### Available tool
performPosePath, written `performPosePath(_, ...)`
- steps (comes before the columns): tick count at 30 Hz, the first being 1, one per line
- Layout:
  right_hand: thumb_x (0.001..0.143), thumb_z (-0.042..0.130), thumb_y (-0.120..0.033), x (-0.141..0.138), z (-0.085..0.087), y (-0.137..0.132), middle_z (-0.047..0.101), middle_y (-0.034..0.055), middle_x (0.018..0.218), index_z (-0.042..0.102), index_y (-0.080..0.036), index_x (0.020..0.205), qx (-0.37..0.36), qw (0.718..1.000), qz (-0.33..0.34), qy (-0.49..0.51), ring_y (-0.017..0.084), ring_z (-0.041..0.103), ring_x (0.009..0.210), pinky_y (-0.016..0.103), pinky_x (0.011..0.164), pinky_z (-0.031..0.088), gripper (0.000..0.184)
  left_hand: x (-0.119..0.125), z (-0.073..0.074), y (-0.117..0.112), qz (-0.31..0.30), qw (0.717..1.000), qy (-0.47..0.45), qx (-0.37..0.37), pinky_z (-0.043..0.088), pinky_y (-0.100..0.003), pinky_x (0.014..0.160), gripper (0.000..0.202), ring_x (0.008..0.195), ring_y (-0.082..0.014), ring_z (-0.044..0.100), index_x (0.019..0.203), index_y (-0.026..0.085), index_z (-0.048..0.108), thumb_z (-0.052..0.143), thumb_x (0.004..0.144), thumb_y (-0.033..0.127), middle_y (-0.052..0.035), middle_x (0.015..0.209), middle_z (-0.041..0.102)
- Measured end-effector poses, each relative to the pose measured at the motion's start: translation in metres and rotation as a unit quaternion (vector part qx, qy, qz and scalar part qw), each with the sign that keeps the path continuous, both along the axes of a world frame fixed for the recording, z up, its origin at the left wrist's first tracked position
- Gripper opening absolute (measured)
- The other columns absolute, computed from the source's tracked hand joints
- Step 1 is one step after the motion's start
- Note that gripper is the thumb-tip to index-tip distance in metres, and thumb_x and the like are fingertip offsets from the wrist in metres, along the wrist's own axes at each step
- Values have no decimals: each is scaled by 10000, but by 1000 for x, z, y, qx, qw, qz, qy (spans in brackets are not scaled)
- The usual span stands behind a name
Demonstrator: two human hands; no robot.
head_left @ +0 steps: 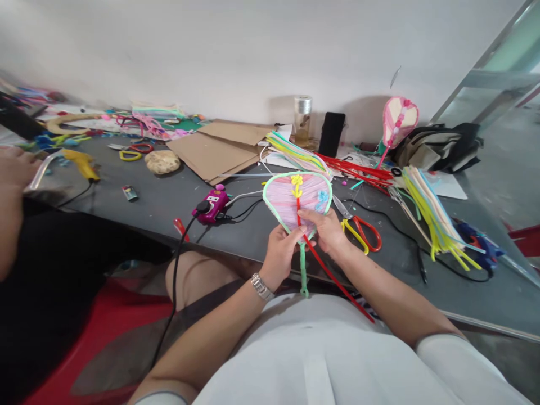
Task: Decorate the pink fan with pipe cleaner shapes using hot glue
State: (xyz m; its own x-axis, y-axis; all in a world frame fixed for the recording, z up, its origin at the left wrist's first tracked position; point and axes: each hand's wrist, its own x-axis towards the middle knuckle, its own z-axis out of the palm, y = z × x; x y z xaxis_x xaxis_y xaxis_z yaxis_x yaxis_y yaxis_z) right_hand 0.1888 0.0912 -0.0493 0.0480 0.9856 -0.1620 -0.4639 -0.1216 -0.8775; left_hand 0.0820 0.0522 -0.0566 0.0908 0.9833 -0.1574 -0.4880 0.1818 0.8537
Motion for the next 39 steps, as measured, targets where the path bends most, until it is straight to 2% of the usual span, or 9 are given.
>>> performPosePath(6,537,887,-306,1,-3,3,723,-3,633,730,-158,724,-9,1000,10,4,162,627,517,287,497,502,286,-4,1,1,-9,1000,6,-15,575,-267,566,361,581,-133,653,847,130,713,905,638,354,-21,714,712)
performPosePath(18,629,854,-346,5,-7,8,789,35,842,753,-166,866,26,1000,8,12,242,739,798,363,772,595,315,-7,2,4,-79,996,16,-38,626,-311,634,364,641,-164,701,883,131,742,909,638,343,-60,830,763)
performPosePath(20,668,831,-380,8,-7,10,780,30,841,737,-171,876,45,999,15,-12,222,720,783,347,758,579,310,-9,2,6,-70,997,14,-36,619,-295,625,367,641,-158,701,889,132,736,909,641,340,-59,834,765)
performPosePath(23,738,778,-460,15,-4,7,725,4,738,679,-191,832,54,989,-3,-138,172,644,666,307,664,522,301,-16,4,11,-26,999,8,-33,607,-288,636,392,647,-154,706,900,142,720,924,622,328,-47,828,767)
performPosePath(25,785,744,-471,19,-1,-1,677,-7,679,630,-205,772,84,961,-21,-262,154,594,624,292,627,475,289,-21,6,15,12,1000,0,-22,603,-304,678,404,681,-164,719,911,151,709,930,615,316,-40,838,770)
performPosePath(27,843,708,-432,19,1,-12,657,-3,668,593,-214,721,160,913,-10,-374,151,578,624,286,630,448,275,-26,9,18,50,999,-16,-5,596,-321,732,403,726,-172,729,917,162,700,927,614,298,-29,841,772)
performPosePath(32,905,631,-229,7,-1,-37,744,34,855,645,-230,873,309,798,40,-516,180,656,747,289,710,444,35,-27,15,22,108,993,-47,16,536,-258,668,362,626,-123,678,825,166,668,923,590,273,33,709,719)
performPosePath(35,897,580,-151,-1,-3,-40,753,57,859,654,-218,893,339,769,38,-541,200,679,785,298,737,447,99,-25,17,21,111,992,-54,16,504,-224,609,377,588,-103,659,824,165,670,932,580,284,36,706,715)
performPosePath(39,893,572,-149,-3,-2,-42,746,56,827,669,-215,925,344,756,27,-556,200,681,773,292,728,450,122,-25,16,18,103,993,-63,11,533,-235,620,414,606,-118,683,844,164,674,944,574,322,23,726,728)
